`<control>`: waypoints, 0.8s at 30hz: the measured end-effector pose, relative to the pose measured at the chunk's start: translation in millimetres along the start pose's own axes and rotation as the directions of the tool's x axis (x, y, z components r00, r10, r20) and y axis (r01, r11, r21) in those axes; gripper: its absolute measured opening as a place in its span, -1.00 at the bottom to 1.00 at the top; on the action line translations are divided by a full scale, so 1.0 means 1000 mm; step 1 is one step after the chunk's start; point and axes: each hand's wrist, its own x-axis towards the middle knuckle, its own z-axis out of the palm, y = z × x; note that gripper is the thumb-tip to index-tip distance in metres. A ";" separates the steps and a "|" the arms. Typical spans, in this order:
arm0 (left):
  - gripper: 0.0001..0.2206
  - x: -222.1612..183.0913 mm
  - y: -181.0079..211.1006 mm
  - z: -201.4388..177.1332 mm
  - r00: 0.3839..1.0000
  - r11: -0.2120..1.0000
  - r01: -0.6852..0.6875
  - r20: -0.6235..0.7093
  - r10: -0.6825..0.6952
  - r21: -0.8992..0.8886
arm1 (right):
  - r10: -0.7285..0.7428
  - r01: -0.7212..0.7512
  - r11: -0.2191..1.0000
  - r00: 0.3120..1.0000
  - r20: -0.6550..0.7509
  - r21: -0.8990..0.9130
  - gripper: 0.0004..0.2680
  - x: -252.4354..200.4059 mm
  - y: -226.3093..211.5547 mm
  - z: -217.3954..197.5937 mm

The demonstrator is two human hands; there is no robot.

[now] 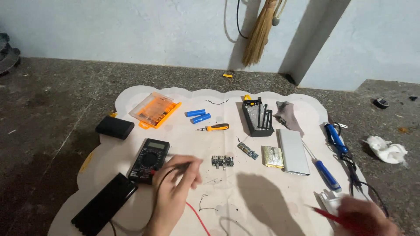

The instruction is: Testing a circuit board from a disassembled power bank using a digital multimeter to diagnose faults.

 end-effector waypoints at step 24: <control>-0.49 0.055 -0.114 0.034 0.797 0.781 0.576 -0.049 -0.602 -0.241 | 0.458 -0.409 0.840 0.887 0.062 -0.357 -0.76 0.057 -0.031 0.384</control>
